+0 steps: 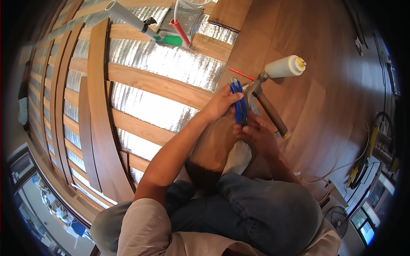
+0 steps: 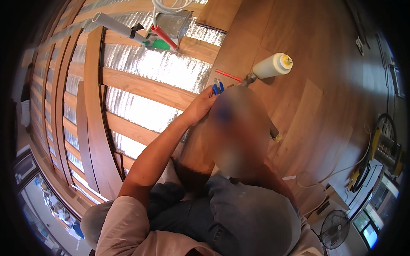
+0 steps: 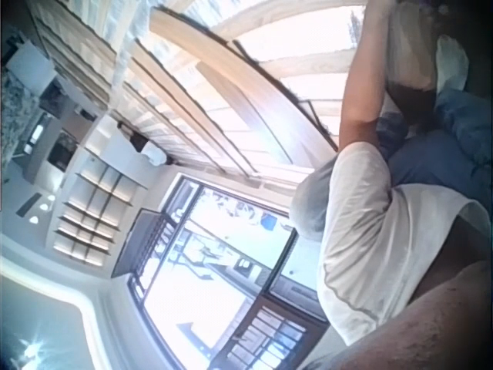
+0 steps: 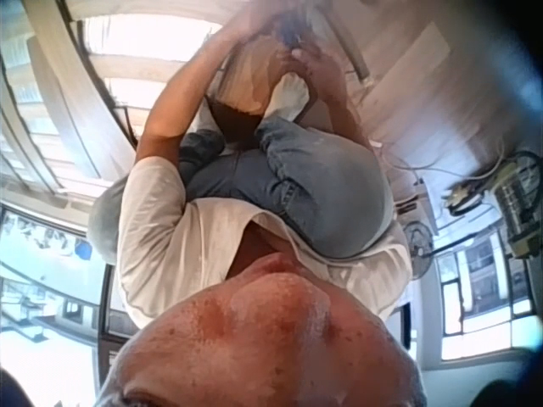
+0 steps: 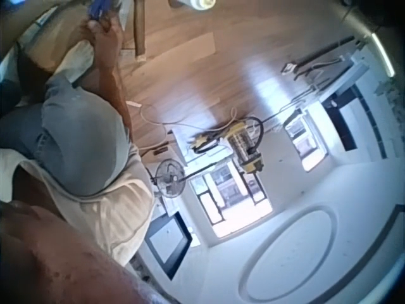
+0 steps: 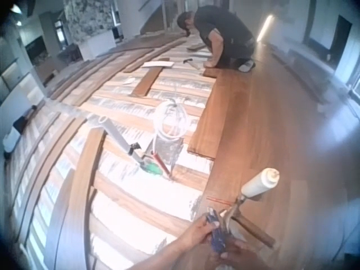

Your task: The person installs wood floor panels by using a hammer to tap a wooden block against the panels, applies adhesive from a bottle, and cuts material with a utility knife.

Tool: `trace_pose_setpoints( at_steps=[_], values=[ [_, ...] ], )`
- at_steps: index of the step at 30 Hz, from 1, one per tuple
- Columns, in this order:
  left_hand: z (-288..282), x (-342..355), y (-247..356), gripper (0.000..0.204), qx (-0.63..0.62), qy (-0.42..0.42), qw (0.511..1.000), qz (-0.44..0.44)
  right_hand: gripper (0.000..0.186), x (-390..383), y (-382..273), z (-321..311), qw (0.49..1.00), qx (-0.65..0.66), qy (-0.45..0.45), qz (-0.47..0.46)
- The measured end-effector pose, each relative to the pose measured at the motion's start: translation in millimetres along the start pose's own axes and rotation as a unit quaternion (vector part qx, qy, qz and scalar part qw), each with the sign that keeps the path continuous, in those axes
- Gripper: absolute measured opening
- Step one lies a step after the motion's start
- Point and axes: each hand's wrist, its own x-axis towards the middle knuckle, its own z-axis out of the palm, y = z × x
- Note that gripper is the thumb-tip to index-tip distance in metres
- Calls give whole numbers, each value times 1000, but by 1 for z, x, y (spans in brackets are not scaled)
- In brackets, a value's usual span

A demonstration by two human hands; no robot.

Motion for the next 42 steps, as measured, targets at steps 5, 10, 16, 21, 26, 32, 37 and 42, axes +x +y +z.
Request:
trace_pose_setpoints(
  at_steps=[5,10,16,21,26,32,37,42],
  values=[
    [4,-5,-3,27,-43,-5,998,34,40,-4,-10,15,997,-76,15,-29],
    [20,-7,-13,27,-12,-40,996,74,32,16,12,-16,959,-254,10,-127],
    [33,-23,-8,23,114,-27,984,136,33,-5,18,-12,980,-174,41,-83],
    [52,-6,-47,25,-59,-42,996,41,37,-7,26,-38,993,-86,58,-48],
    [46,2,-44,23,-17,-110,994,-25,38,-8,28,-91,970,-143,120,-155],
    [-65,-28,32,30,546,-210,810,40,35,9,3,-202,879,-300,323,-184],
    [-174,-130,104,27,731,-163,649,-134,35,15,-3,-225,825,-447,321,-127],
    [-204,-258,117,26,655,-51,726,-203,32,10,-7,-148,710,-579,323,-239]
  ],
)
